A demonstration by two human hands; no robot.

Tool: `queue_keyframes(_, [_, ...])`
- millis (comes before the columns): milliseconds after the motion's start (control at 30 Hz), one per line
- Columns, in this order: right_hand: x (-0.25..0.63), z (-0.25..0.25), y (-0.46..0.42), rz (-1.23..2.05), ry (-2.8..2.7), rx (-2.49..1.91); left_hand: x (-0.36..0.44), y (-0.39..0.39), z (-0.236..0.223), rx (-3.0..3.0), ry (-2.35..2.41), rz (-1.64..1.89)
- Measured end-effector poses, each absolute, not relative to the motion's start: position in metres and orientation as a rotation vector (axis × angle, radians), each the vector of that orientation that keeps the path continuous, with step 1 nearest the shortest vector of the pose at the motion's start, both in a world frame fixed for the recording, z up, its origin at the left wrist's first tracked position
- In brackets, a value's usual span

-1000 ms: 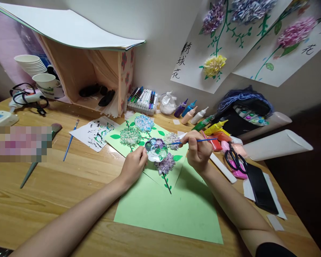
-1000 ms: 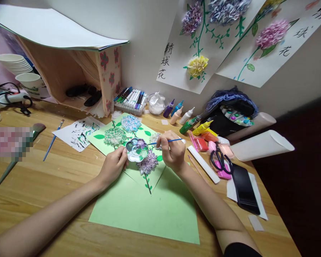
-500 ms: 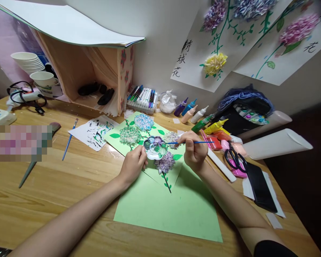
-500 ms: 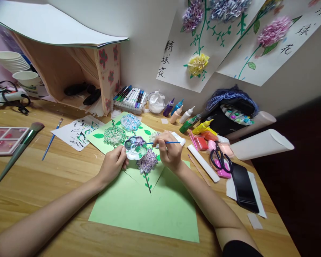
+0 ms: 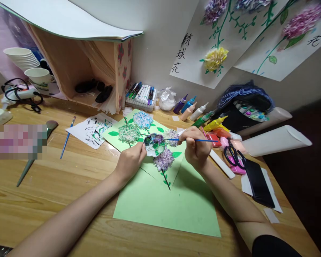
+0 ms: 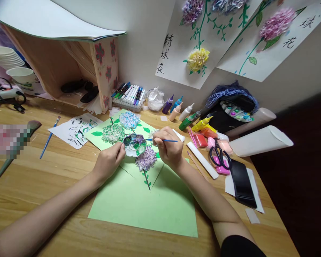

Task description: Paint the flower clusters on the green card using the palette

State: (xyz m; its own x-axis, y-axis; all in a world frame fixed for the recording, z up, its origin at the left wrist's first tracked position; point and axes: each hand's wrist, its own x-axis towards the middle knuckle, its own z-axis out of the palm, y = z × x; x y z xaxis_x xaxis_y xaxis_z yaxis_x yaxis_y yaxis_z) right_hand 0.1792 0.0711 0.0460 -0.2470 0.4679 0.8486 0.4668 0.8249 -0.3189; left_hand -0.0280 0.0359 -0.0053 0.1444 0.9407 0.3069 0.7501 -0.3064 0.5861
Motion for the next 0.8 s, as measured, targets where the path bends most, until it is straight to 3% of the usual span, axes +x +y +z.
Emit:
queue_keyframes(567, [0.172,0.051,0.067,0.032,-1.807,-0.708,-0.033,0.033,-0.003,2.496,1.62,1.037])
queue_keyframes(800, [0.168,0.051,0.068,0.107,-1.737,-0.691,-0.034,0.035,-0.007,2.66,1.494,1.403])
